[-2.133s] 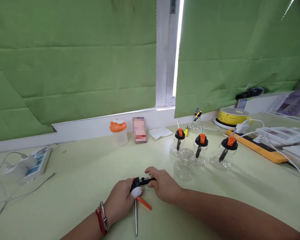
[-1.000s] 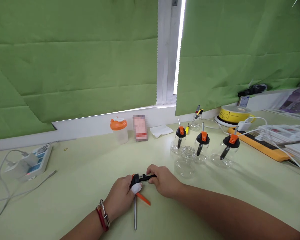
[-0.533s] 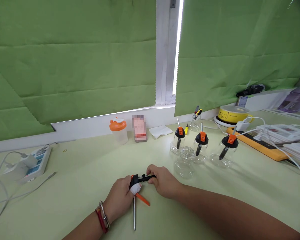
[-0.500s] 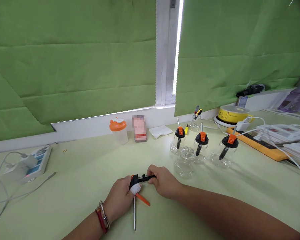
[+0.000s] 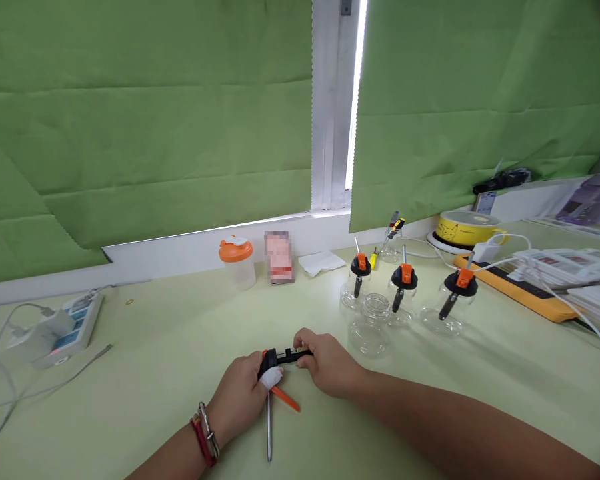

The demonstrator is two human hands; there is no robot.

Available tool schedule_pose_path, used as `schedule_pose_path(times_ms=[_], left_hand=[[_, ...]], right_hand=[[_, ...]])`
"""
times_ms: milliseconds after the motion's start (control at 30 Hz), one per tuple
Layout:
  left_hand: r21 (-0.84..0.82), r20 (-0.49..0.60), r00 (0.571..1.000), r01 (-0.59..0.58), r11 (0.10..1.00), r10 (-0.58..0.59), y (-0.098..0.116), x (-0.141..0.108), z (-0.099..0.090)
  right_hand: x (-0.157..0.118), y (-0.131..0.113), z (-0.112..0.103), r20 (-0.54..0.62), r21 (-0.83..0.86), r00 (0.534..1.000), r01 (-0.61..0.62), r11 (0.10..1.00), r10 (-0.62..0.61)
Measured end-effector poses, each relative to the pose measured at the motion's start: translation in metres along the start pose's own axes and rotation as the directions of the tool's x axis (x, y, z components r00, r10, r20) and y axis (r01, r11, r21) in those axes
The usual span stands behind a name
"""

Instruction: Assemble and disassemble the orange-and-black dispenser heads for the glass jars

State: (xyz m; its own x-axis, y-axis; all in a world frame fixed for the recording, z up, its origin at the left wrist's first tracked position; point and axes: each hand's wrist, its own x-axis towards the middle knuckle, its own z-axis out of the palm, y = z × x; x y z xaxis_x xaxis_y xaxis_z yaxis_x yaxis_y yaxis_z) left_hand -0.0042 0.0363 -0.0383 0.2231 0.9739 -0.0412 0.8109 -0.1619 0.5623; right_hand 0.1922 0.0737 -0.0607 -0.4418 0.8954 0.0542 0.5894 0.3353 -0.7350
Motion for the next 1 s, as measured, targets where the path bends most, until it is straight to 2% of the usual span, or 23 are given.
schedule_pose_path(times_ms=[467,800,1000], left_hand=[[0.021,0.002,1.000,-0.003,1.000,0.002,0.001,0.001,-0.001],[0.017,-0.016,1.000,0.022,1.000,-0.022,-0.004,0.000,-0.005],[0.016,-0.035,0.996,0.079,0.997,-0.078,-0.009,0.000,-0.010]], right_hand=[[-0.003,-0.006,-0.004,-0.001,-0.023,1.000,0.005,1.000,-0.005],[-0.002,-0.005,-0.005,0.029,0.026,0.998,-0.048,0.999,0.047],[-0.010,-0.011,-0.021,0.080,-0.013,0.993,-0.091,0.996,0.091]])
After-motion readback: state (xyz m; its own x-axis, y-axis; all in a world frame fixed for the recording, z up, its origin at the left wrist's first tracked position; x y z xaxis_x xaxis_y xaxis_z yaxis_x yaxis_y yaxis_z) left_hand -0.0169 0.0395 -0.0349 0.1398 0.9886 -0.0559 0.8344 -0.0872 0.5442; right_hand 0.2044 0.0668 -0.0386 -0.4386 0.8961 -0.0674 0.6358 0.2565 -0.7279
